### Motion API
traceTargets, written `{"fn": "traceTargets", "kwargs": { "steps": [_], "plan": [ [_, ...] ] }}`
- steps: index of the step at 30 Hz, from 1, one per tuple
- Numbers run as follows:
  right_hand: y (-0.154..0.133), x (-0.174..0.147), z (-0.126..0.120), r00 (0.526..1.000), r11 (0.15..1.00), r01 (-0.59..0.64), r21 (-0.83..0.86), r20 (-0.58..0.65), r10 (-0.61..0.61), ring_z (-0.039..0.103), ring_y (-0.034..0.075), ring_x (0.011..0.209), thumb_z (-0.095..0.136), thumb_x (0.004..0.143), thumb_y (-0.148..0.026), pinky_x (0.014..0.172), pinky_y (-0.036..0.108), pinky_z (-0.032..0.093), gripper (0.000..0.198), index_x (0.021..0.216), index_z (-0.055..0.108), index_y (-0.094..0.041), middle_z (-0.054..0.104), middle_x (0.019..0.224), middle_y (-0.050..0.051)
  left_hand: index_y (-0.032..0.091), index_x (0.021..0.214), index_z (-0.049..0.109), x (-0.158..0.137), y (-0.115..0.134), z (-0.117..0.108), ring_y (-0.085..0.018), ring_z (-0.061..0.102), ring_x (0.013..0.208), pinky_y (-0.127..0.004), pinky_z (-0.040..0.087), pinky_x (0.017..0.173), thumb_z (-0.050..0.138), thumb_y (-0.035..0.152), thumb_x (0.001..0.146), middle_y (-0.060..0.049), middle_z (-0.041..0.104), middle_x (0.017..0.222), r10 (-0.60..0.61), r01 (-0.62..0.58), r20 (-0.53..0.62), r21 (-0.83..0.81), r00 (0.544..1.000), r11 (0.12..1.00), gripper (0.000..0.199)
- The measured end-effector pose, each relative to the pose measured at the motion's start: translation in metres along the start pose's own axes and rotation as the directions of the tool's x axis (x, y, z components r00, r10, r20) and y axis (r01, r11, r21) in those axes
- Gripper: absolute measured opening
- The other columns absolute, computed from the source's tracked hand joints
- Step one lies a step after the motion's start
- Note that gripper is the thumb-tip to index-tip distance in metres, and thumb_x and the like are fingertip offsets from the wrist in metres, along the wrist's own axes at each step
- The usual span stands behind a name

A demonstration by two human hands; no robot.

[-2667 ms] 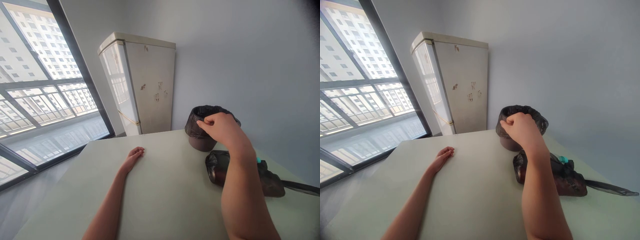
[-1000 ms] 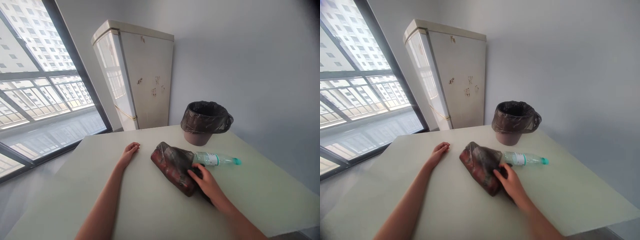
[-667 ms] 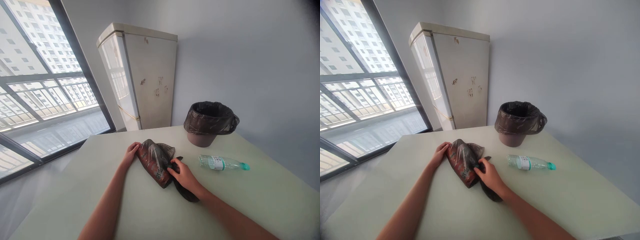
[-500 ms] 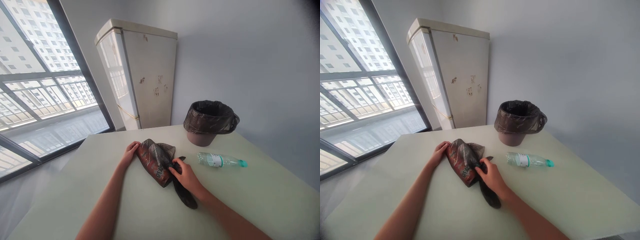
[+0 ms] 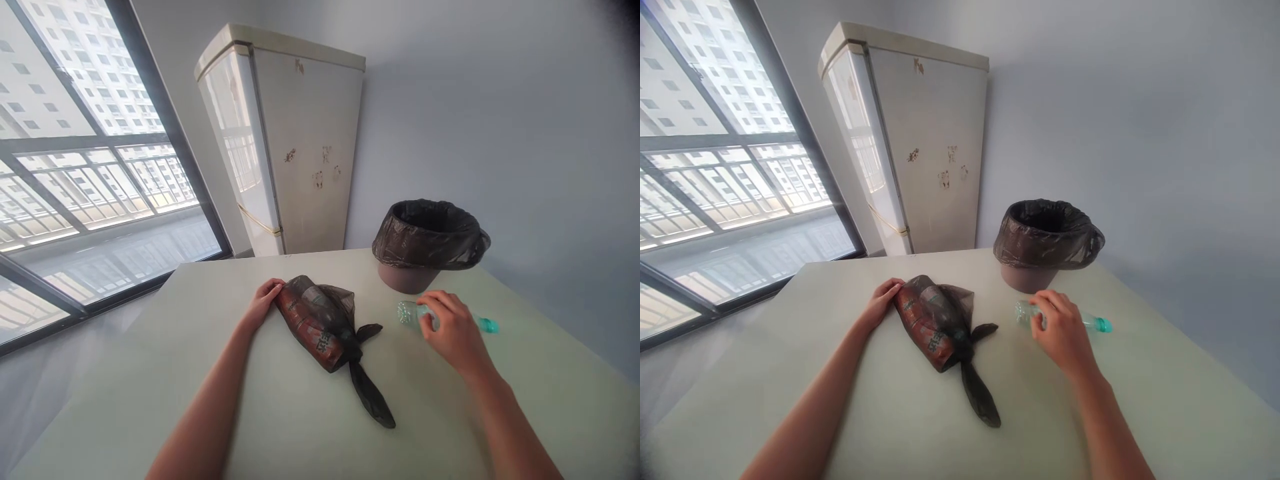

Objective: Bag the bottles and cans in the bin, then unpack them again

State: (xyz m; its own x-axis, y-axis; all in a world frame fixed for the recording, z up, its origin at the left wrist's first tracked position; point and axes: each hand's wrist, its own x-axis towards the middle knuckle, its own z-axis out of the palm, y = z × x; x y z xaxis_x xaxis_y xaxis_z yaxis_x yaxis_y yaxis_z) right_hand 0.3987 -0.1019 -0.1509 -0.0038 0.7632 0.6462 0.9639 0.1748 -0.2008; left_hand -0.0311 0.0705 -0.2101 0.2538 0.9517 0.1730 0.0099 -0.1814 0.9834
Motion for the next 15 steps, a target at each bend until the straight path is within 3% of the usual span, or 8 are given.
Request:
{"fn": "traceTargets", "kwargs": {
  "steps": [2,5,8,10,12,15],
  "plan": [
    [0.017,-0.004,-0.002,0.999,0.996,0.016,-0.084,0.031,-0.014,0.065,0.029,0.104,0.049,0.082,-0.015,0.095,0.044,0.048,0.028,0.102,0.068,-0.02,0.07,0.116,0.01,0.021,0.099,0.074,0.0,0.0,0.001,-0.023,0.059,0.094,-0.031,0.045,0.085,0.071,0.053,0.088,-0.005,0.069,0.098,-0.005,0.005,-0.009,-0.017,1.0,1.0,0.035],
    [0.037,-0.014,0.003,0.988,0.986,-0.026,-0.163,0.147,0.05,0.064,0.033,0.112,0.053,0.085,-0.034,0.099,0.05,0.046,0.039,0.121,0.065,-0.021,0.066,0.13,0.012,0.021,0.098,0.075,0.0,-0.001,0.002,-0.023,0.06,0.092,-0.03,0.045,0.082,0.072,0.054,0.086,-0.005,0.07,0.097,-0.016,0.015,-0.023,-0.052,1.0,0.999,0.035],
    [0.051,-0.026,0.013,0.936,0.973,-0.061,-0.223,0.325,0.133,0.065,0.036,0.111,0.054,0.084,-0.047,0.095,0.054,0.046,0.054,0.132,0.06,-0.024,0.066,0.133,0.012,0.021,0.098,0.075,-0.001,-0.002,0.002,-0.021,0.06,0.086,-0.03,0.044,0.077,0.072,0.055,0.086,-0.004,0.069,0.093,-0.031,0.028,-0.032,-0.099,0.999,0.995,0.037],
    [0.054,-0.03,0.019,0.896,0.974,-0.056,-0.221,0.419,0.147,0.066,0.035,0.109,0.054,0.083,-0.041,0.094,0.053,0.046,0.055,0.137,0.057,-0.026,0.068,0.13,0.011,0.021,0.1,0.075,0.0,-0.003,0.001,-0.019,0.059,0.082,-0.029,0.043,0.073,0.071,0.054,0.087,-0.004,0.068,0.092,-0.041,0.036,-0.037,-0.139,0.998,0.99,0.037],
    [0.05,-0.03,0.023,0.885,0.979,-0.024,-0.202,0.452,0.115,0.066,0.033,0.11,0.052,0.082,-0.031,0.099,0.054,0.045,0.057,0.138,0.057,-0.027,0.07,0.127,0.01,0.02,0.099,0.074,0.001,-0.003,-0.001,-0.017,0.056,0.078,-0.028,0.041,0.069,0.072,0.053,0.087,-0.003,0.065,0.089,-0.041,0.03,-0.06,-0.183,0.997,0.983,0.034],
    [0.024,-0.021,0.023,0.932,0.982,0.109,-0.156,0.36,-0.046,0.065,0.033,0.115,0.051,0.078,-0.019,0.111,0.059,0.037,0.058,0.135,0.059,-0.025,0.071,0.127,0.01,0.021,0.094,0.071,0.002,-0.002,-0.006,-0.013,0.047,0.066,-0.027,0.036,0.062,0.073,0.047,0.088,0.001,0.055,0.075,-0.022,-0.013,-0.13,-0.264,0.991,0.965,0.028]
  ]
}}
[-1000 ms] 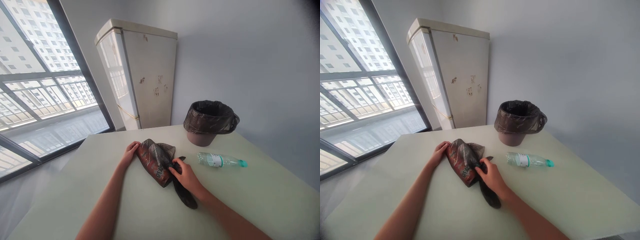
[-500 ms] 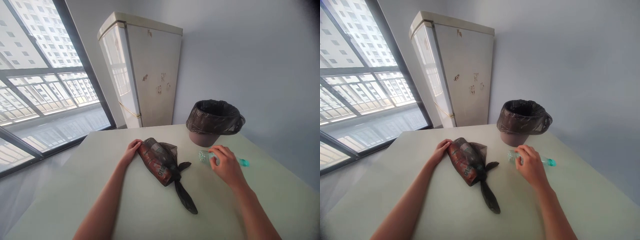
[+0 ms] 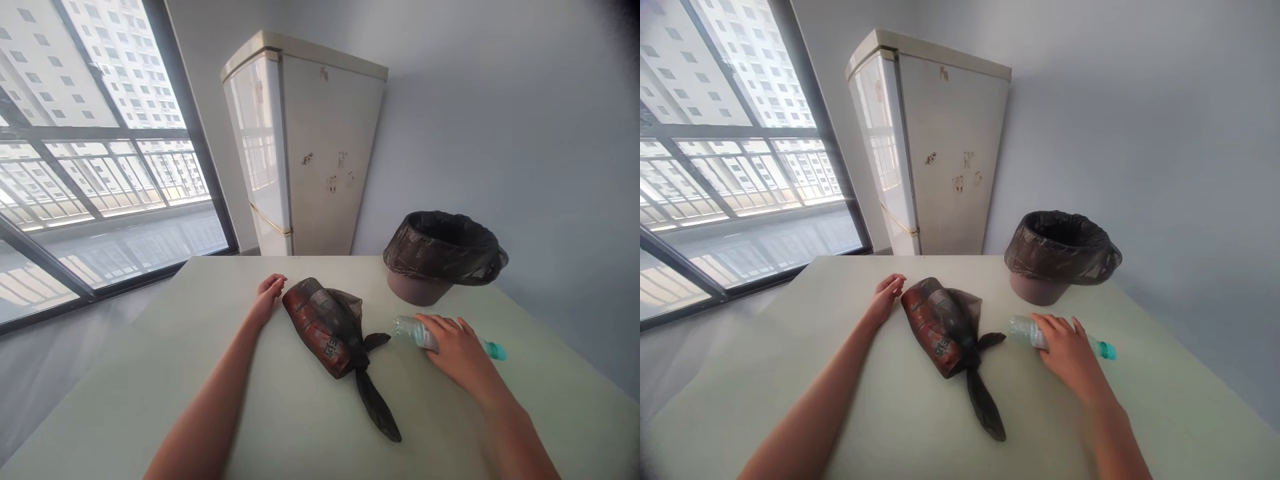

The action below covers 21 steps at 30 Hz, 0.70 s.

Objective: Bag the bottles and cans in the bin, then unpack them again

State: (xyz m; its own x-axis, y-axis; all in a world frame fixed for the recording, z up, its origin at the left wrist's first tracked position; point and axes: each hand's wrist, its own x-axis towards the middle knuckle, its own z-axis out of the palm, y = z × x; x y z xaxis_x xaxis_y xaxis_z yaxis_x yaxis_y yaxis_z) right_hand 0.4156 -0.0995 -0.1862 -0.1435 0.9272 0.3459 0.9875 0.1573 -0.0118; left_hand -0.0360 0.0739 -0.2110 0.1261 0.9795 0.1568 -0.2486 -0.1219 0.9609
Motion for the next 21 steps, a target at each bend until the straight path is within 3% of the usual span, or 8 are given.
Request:
{"fn": "traceTargets", "kwargs": {
  "steps": [3,6,9,12,13,16,19,21],
  "plan": [
    [-0.048,0.011,-0.02,0.958,0.989,0.135,-0.055,-0.246,-0.145,0.059,0.035,0.126,0.056,0.085,-0.018,0.117,0.062,0.03,0.052,0.137,0.058,-0.025,0.066,0.134,0.013,0.02,0.09,0.068,-0.001,0.005,-0.006,-0.011,0.032,0.055,-0.028,0.029,0.055,0.07,0.046,0.09,0.004,0.04,0.062,0.015,-0.015,-0.001,-0.116,1.0,0.993,0.026],
    [-0.101,0.021,-0.041,0.813,0.944,0.288,-0.159,-0.48,-0.329,0.063,0.029,0.11,0.067,0.088,-0.018,0.108,0.052,0.042,0.053,0.139,0.06,-0.031,0.068,0.117,0.011,0.02,0.078,0.062,-0.003,0.011,-0.011,-0.011,0.028,0.054,-0.027,0.027,0.051,0.069,0.049,0.091,0.004,0.033,0.06,0.044,-0.036,0.028,-0.236,0.999,0.971,0.033],
    [-0.145,0.042,-0.05,0.652,0.805,0.545,-0.234,-0.486,-0.582,0.062,0.019,0.09,0.069,0.09,-0.013,0.096,0.039,0.049,0.053,0.136,0.063,-0.038,0.068,0.101,0.005,0.021,0.08,0.061,-0.005,0.015,-0.013,-0.012,0.036,0.059,-0.024,0.03,0.05,0.072,0.053,0.088,0.002,0.039,0.064,0.077,-0.057,0.047,-0.331,0.996,0.942,0.035],
    [-0.179,0.082,-0.041,0.488,0.675,0.699,-0.237,-0.532,-0.692,0.057,0.016,0.078,0.066,0.095,-0.018,0.083,0.034,0.051,0.047,0.138,0.063,-0.036,0.067,0.102,0.005,0.02,0.105,0.068,-0.008,0.017,-0.011,-0.014,0.053,0.073,-0.023,0.04,0.055,0.077,0.059,0.082,-0.002,0.057,0.08,0.054,0.003,0.137,-0.382,0.989,0.924,0.046],
    [-0.19,0.098,-0.035,0.465,0.648,0.728,-0.224,-0.534,-0.706,0.056,0.016,0.078,0.064,0.096,-0.017,0.08,0.034,0.05,0.048,0.141,0.06,-0.034,0.067,0.107,0.006,0.019,0.114,0.067,-0.009,0.017,-0.01,-0.017,0.059,0.08,-0.025,0.046,0.06,0.077,0.06,0.082,-0.005,0.063,0.09,0.031,0.05,0.19,-0.407,0.981,0.912,0.053],
    [-0.22,0.146,-0.013,0.474,0.601,0.781,-0.168,-0.468,-0.746,0.059,0.018,0.091,0.056,0.099,-0.011,0.082,0.035,0.05,0.056,0.149,0.052,-0.033,0.064,0.123,0.01,0.015,0.13,0.064,-0.012,0.017,-0.009,-0.028,0.068,0.103,-0.036,0.055,0.085,0.072,0.064,0.086,-0.013,0.071,0.112,-0.044,0.207,0.328,-0.481,0.944,0.852,0.067],
    [-0.246,0.176,0.006,0.5,0.574,0.814,-0.093,-0.391,-0.773,0.06,0.023,0.11,0.053,0.097,-0.005,0.093,0.04,0.049,0.057,0.147,0.054,-0.031,0.057,0.14,0.015,0.013,0.134,0.063,-0.014,0.018,-0.012,-0.033,0.07,0.111,-0.042,0.055,0.095,0.07,0.067,0.085,-0.015,0.074,0.117,-0.089,0.259,0.325,-0.527,0.942,0.81,0.073],
    [-0.261,0.182,0.013,0.581,0.586,0.804,0.101,-0.34,-0.739,0.06,0.024,0.112,0.053,0.091,-0.001,0.096,0.04,0.049,0.055,0.137,0.061,-0.029,0.056,0.143,0.013,0.015,0.136,0.062,-0.012,0.018,-0.014,-0.032,0.071,0.111,-0.042,0.056,0.097,0.069,0.064,0.087,-0.014,0.073,0.121,-0.096,0.244,0.278,-0.564,0.956,0.789,0.069]
  ]
}}
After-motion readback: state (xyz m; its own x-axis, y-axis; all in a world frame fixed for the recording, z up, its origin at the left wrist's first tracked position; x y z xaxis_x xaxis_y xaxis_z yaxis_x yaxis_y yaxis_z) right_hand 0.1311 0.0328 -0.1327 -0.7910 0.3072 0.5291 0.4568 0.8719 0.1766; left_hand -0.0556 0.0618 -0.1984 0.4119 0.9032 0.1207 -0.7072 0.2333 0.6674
